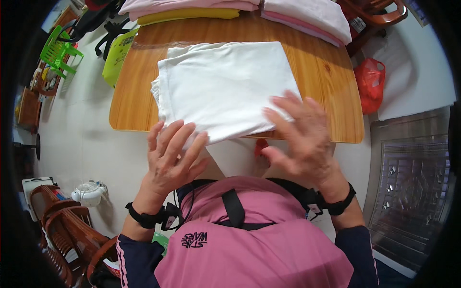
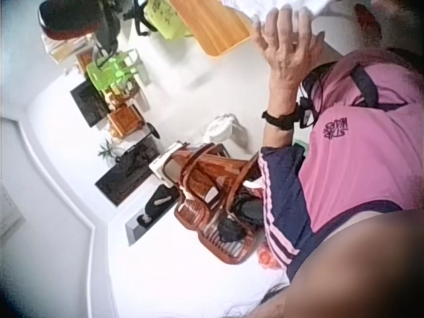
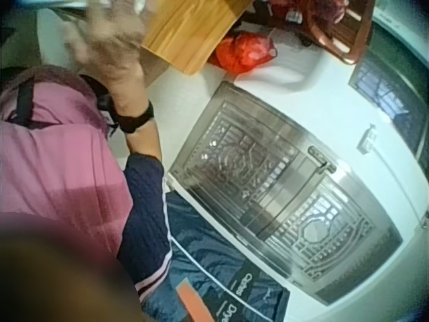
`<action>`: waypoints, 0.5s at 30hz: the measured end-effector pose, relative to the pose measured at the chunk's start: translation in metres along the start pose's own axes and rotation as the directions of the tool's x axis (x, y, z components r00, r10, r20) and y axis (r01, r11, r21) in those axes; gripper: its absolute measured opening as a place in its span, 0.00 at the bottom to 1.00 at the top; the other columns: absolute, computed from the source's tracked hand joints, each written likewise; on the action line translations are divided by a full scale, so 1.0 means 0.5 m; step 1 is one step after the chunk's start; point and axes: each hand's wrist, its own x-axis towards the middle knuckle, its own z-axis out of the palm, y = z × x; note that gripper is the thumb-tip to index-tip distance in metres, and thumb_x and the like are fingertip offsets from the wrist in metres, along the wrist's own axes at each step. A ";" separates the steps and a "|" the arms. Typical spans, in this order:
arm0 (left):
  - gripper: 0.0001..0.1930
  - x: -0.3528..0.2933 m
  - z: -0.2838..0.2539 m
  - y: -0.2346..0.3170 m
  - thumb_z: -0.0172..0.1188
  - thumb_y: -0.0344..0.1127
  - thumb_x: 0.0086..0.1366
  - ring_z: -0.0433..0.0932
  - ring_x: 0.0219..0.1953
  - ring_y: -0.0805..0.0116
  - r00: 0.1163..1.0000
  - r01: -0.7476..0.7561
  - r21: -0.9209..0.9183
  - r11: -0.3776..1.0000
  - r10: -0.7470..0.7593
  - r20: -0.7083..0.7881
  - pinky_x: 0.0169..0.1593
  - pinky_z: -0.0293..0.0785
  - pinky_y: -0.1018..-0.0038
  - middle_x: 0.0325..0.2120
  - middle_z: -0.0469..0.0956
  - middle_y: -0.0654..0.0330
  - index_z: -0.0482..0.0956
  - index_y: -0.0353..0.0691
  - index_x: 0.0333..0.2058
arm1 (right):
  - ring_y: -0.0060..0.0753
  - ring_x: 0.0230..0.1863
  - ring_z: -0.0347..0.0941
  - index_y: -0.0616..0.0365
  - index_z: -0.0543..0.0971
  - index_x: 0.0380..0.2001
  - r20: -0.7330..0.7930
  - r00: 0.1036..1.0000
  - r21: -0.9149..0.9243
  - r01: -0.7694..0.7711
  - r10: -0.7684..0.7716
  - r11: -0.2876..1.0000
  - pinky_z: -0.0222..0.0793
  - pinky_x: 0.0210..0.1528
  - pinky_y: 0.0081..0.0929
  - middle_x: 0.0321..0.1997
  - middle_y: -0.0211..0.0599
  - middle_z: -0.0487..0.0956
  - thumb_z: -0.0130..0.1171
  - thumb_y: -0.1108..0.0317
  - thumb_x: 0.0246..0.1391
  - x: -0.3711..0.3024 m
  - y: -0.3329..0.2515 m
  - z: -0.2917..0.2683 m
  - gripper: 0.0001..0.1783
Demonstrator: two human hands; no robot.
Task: The person folds a white shirt on a table by hand, smoothing the fabric after each fold.
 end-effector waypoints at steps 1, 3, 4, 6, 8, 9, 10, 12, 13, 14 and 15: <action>0.20 0.002 0.010 0.003 0.67 0.36 0.52 0.74 0.53 0.60 0.999 0.008 0.054 0.998 -0.011 0.052 0.64 0.60 0.56 0.49 0.75 0.60 0.82 0.48 0.46 | 0.42 0.71 0.59 0.53 0.72 0.60 0.072 0.997 0.021 0.036 -0.038 0.999 0.49 0.70 0.49 0.67 0.42 0.67 0.60 0.45 0.52 0.020 -0.023 0.008 0.36; 0.21 0.001 0.032 -0.005 0.65 0.34 0.55 0.74 0.55 0.64 0.998 -0.014 0.174 0.985 0.004 0.055 0.66 0.58 0.58 0.53 0.75 0.62 0.82 0.50 0.50 | 0.42 0.71 0.58 0.54 0.68 0.63 0.128 0.990 0.071 0.048 -0.057 0.996 0.46 0.70 0.48 0.68 0.42 0.66 0.58 0.43 0.53 0.035 -0.044 0.056 0.39; 0.21 0.005 0.029 -0.011 0.65 0.34 0.55 0.74 0.55 0.64 0.998 -0.024 0.170 0.985 0.015 0.054 0.66 0.58 0.58 0.53 0.75 0.62 0.82 0.50 0.50 | 0.42 0.71 0.58 0.54 0.65 0.65 0.185 0.980 0.123 0.058 -0.080 0.991 0.44 0.71 0.47 0.70 0.42 0.64 0.56 0.41 0.54 0.035 -0.042 0.073 0.41; 0.20 -0.005 0.025 -0.020 0.63 0.31 0.57 0.74 0.56 0.66 0.997 -0.001 0.180 0.984 -0.012 0.071 0.65 0.59 0.61 0.52 0.76 0.63 0.82 0.49 0.50 | 0.41 0.72 0.56 0.55 0.64 0.66 0.158 0.982 0.052 0.092 -0.099 0.994 0.45 0.70 0.47 0.71 0.42 0.62 0.54 0.39 0.55 0.035 -0.015 0.081 0.43; 0.21 -0.003 0.025 -0.016 0.62 0.28 0.56 0.74 0.56 0.67 0.998 0.010 0.170 0.985 -0.020 0.062 0.65 0.60 0.62 0.51 0.78 0.64 0.82 0.48 0.51 | 0.42 0.72 0.56 0.55 0.64 0.66 0.173 0.982 -0.009 -0.073 0.073 0.997 0.47 0.70 0.47 0.72 0.42 0.62 0.52 0.38 0.57 0.022 0.020 0.073 0.42; 0.21 -0.003 0.025 -0.017 0.62 0.28 0.56 0.75 0.56 0.65 0.998 0.003 0.162 0.987 -0.013 0.059 0.64 0.61 0.62 0.51 0.78 0.61 0.81 0.46 0.50 | 0.42 0.72 0.56 0.55 0.64 0.66 0.173 0.982 -0.007 -0.072 0.072 0.997 0.47 0.70 0.47 0.72 0.42 0.62 0.52 0.38 0.57 0.009 0.037 0.066 0.42; 0.21 -0.002 0.025 -0.018 0.63 0.28 0.55 0.75 0.55 0.62 0.998 -0.004 0.153 0.988 -0.005 0.057 0.64 0.62 0.61 0.51 0.78 0.59 0.81 0.44 0.50 | 0.42 0.72 0.57 0.56 0.65 0.65 0.157 0.980 -0.034 -0.121 0.125 0.992 0.48 0.69 0.47 0.71 0.41 0.64 0.54 0.39 0.55 -0.005 0.056 0.058 0.42; 0.22 0.001 0.022 -0.024 0.63 0.28 0.54 0.75 0.56 0.62 0.997 0.010 0.112 0.994 -0.019 0.081 0.65 0.61 0.61 0.51 0.78 0.59 0.81 0.44 0.50 | 0.42 0.71 0.58 0.56 0.66 0.64 0.143 0.972 -0.068 -0.177 0.185 0.982 0.50 0.68 0.48 0.69 0.39 0.65 0.56 0.40 0.54 -0.029 0.080 0.046 0.41; 0.22 0.002 0.019 -0.029 0.63 0.27 0.54 0.74 0.57 0.61 0.994 0.025 0.076 0.997 -0.034 0.107 0.65 0.60 0.60 0.52 0.77 0.60 0.81 0.44 0.50 | 0.42 0.70 0.59 0.56 0.67 0.64 0.146 0.970 -0.099 -0.179 0.192 0.979 0.50 0.68 0.48 0.69 0.39 0.67 0.55 0.40 0.55 -0.040 0.085 0.042 0.40; 0.22 0.011 0.009 -0.035 0.63 0.27 0.54 0.74 0.57 0.61 0.994 0.023 0.075 0.997 -0.031 0.107 0.65 0.60 0.60 0.52 0.77 0.60 0.81 0.44 0.50 | 0.43 0.70 0.59 0.56 0.68 0.63 0.146 0.969 -0.127 -0.180 0.198 0.975 0.49 0.68 0.48 0.68 0.39 0.68 0.54 0.39 0.56 -0.047 0.085 0.038 0.40; 0.23 0.023 -0.003 -0.043 0.64 0.27 0.53 0.73 0.58 0.60 0.982 0.029 0.049 0.998 -0.037 0.186 0.67 0.58 0.59 0.53 0.76 0.60 0.81 0.45 0.50 | 0.43 0.70 0.59 0.56 0.68 0.63 0.144 0.969 -0.127 -0.182 0.200 0.975 0.49 0.68 0.48 0.68 0.39 0.68 0.54 0.39 0.56 -0.053 0.081 0.034 0.40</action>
